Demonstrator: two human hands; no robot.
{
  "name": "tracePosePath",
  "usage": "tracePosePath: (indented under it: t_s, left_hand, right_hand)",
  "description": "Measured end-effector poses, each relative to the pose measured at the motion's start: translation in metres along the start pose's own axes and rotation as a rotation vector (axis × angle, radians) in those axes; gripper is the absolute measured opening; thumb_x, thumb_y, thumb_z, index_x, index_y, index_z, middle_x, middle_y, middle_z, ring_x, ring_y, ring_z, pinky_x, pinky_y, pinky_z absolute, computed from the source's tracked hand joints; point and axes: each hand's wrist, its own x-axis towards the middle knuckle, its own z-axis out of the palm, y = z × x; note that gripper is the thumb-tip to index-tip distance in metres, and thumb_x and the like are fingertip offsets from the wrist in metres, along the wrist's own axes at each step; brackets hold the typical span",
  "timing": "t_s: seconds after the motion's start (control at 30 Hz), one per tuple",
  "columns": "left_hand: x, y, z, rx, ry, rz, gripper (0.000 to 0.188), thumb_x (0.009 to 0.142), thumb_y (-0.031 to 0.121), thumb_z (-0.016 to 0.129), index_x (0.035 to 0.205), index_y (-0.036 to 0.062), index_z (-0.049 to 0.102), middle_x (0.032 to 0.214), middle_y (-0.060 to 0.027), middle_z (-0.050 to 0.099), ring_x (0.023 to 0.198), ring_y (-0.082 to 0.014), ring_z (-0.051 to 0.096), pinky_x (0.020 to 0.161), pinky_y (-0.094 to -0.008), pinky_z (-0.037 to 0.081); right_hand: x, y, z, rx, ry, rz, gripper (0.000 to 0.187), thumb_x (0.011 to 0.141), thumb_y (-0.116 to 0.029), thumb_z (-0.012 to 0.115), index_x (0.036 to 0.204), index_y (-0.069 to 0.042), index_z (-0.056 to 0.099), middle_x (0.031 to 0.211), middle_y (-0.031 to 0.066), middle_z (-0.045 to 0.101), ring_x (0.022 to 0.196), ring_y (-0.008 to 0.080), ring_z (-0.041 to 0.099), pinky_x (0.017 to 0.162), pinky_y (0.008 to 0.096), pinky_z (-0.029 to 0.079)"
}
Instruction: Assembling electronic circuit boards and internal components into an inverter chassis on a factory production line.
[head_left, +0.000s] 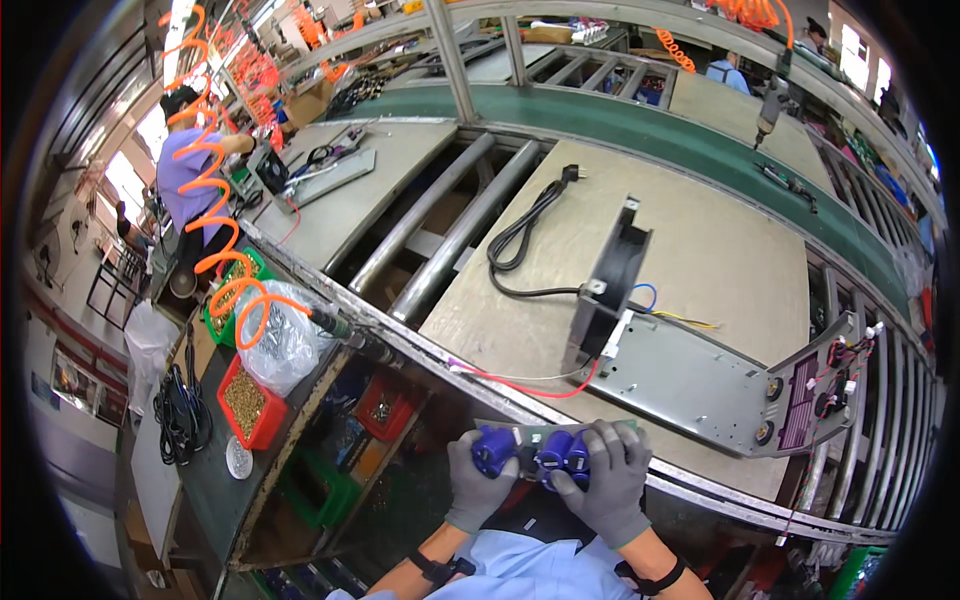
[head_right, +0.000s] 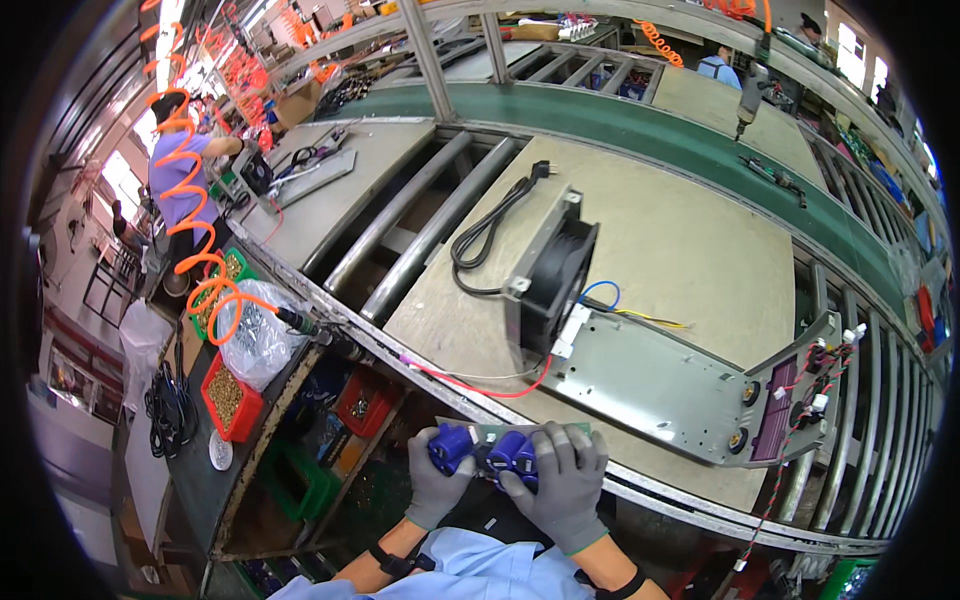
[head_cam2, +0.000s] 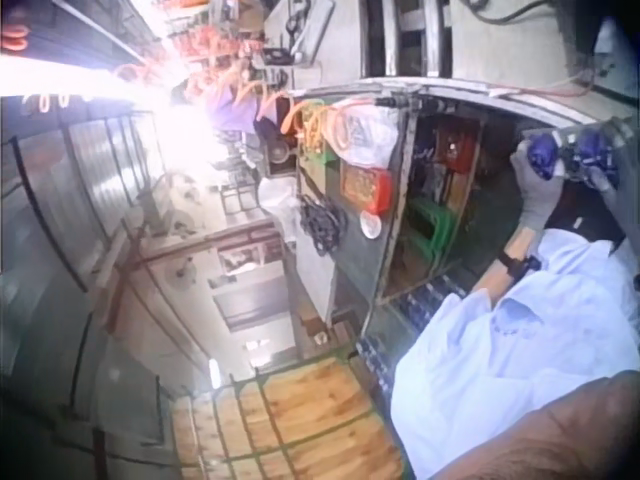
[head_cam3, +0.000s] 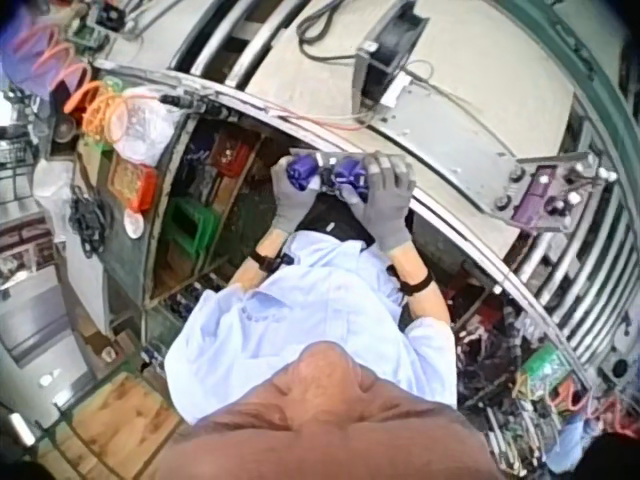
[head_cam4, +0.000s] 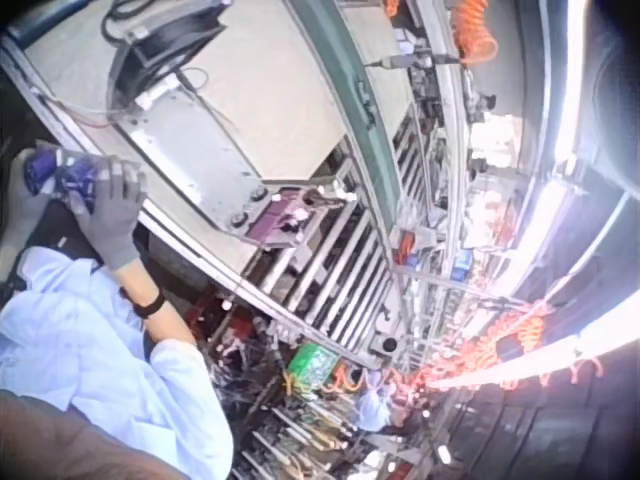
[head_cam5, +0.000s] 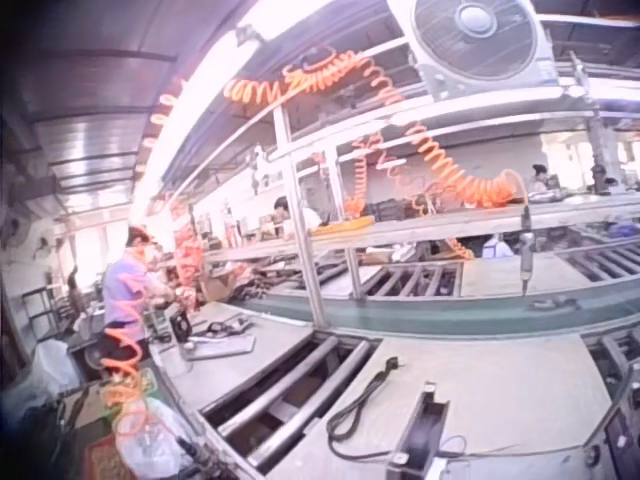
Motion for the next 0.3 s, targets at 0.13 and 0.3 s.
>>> tracePosePath:
  t_s: [0.13, 0.3]
  left_hand:
    - [0.000, -0.010, 0.005, -0.030, -0.016, 0.035, 0.062, 0.068, 0.010, 0.078, 0.121, 0.0009, 0.047, 0.104, -0.0154, 0.049, 0.094, -0.0306, 0.056, 0.083, -0.0398, 0.047]
    - [0.000, -0.015, 0.001, -0.088, 0.034, 0.095, 0.062, 0.069, 0.013, 0.079, 0.122, 0.0035, 0.048, 0.105, -0.0158, 0.050, 0.095, -0.0316, 0.055, 0.083, -0.0423, 0.047]
  right_hand:
    - [-0.003, -0.003, 0.004, -0.026, 0.013, -0.031, 0.059, 0.076, -0.045, 0.074, 0.117, -0.005, 0.058, 0.124, 0.0130, 0.057, 0.118, 0.0333, 0.050, 0.109, 0.0568, 0.031]
    - [-0.006, -0.007, 0.009, -0.049, 0.055, -0.069, 0.058, 0.079, -0.045, 0.070, 0.119, -0.005, 0.058, 0.126, 0.0155, 0.056, 0.119, 0.0379, 0.048, 0.111, 0.0574, 0.030]
